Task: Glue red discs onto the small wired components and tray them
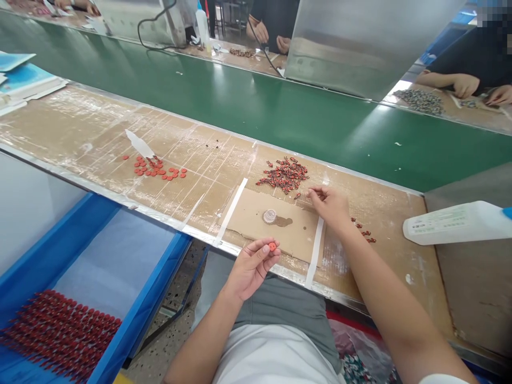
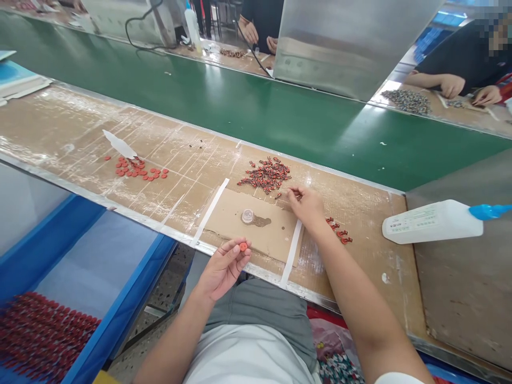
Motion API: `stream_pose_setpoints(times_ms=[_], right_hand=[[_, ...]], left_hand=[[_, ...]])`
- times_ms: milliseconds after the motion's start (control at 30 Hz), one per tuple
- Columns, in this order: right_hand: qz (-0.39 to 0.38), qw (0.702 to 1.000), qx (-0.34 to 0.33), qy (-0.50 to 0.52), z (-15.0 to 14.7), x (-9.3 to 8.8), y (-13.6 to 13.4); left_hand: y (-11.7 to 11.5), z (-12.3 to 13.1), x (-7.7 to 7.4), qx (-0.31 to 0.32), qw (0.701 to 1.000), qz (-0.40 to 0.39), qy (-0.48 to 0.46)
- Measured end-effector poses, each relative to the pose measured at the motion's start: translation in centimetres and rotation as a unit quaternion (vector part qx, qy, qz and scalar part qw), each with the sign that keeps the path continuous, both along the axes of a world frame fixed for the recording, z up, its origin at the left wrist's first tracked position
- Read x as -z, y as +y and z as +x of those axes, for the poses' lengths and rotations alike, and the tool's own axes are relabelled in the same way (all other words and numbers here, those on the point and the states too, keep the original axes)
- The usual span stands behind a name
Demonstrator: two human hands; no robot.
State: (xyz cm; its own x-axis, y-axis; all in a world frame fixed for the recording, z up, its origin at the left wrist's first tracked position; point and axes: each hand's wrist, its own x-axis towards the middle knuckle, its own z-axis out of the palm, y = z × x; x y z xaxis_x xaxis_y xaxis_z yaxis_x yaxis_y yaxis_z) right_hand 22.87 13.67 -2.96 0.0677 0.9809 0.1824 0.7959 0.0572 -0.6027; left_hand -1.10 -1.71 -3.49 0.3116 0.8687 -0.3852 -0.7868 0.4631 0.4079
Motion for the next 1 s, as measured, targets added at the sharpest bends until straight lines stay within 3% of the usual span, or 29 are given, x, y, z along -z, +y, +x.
stream_pose_setpoints(times_ms=[500, 767, 1000], right_hand=[[-0.139, 0.989, -0.025, -0.046, -2.7, -0.8, 2.6], [-0.109, 0.992, -0.035, -0.045, -2.0, -1.7, 2.4], [-0.100, 0.988, -0.050, -0.102, -2.4, -0.7, 3.6]], left_hand=[[0.0, 0.0, 0.2, 0.002, 1.000, 0.009, 0.001], [0.1, -0.1, 0.2, 0.004, 1.000, 0.008, -0.002], [0.1, -0.1, 0.2, 0.005, 1.000, 0.007, -0.001]])
